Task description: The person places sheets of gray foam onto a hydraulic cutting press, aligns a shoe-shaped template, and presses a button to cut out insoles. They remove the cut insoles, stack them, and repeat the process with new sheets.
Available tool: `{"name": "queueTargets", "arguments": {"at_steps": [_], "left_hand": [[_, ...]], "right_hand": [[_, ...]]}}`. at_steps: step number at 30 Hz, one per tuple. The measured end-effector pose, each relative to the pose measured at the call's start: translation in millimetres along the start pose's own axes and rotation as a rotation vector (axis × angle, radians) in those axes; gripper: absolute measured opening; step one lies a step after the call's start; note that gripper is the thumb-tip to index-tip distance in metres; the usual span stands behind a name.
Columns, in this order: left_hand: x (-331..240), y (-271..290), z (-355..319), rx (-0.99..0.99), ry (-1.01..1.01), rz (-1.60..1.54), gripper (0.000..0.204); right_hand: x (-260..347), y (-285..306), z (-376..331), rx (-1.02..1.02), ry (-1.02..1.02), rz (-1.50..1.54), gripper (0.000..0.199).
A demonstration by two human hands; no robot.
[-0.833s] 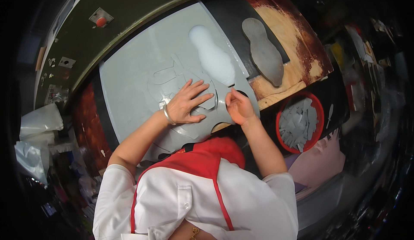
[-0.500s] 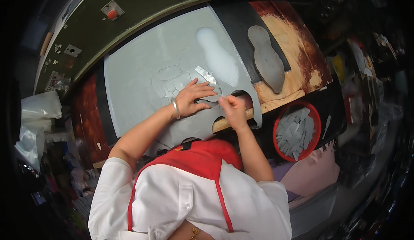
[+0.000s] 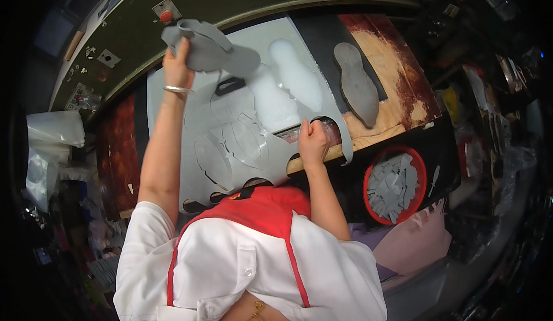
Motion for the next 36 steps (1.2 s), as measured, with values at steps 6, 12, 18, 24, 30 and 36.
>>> {"name": "queueTargets", "arguments": {"at_steps": [6, 12, 18, 24, 30, 36], "left_hand": [[-114.8, -9.9, 32.9, 0.1, -0.304, 0.219, 0.025], [-8.8, -40.7, -118.5, 0.672, -0.369, 0.969, 0.042], [74.4, -8.0, -224.4, 1.138, -0.471, 1.305, 0.063], [69.9, -1.4, -203.1, 0.921, -0.418, 1.091, 0.059], [19.5, 49.7, -91.5, -0.126, 0.132, 0.822, 0.032], [-155.9, 36.2, 8.9, -0.08, -0.645, 0.738, 0.032]], "right_hand": [[50.3, 26.8, 19.4, 0.088, 0.267, -0.394, 0.02], [70.0, -39.0, -11.7, 0.741, 0.174, -0.007, 0.059], [36.0, -89.3, -27.3, 1.28, -0.298, 0.396, 0.083], [53.4, -89.5, -25.0, 1.021, -0.688, 1.157, 0.079], [51.2, -50.2, -5.6, 0.833, -0.2, 0.298, 0.061], [106.3, -41.5, -32.2, 0.689, 0.189, 0.276, 0.043]]}}
Point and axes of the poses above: each hand's wrist, its own z-axis towards the middle knuckle, its own y-axis out of the back of the hand, x = y × z, the point moved 7 cm from there along z, towards the middle knuckle, and after that the axes turned 5 degrees about y, right-handed, at the moved point
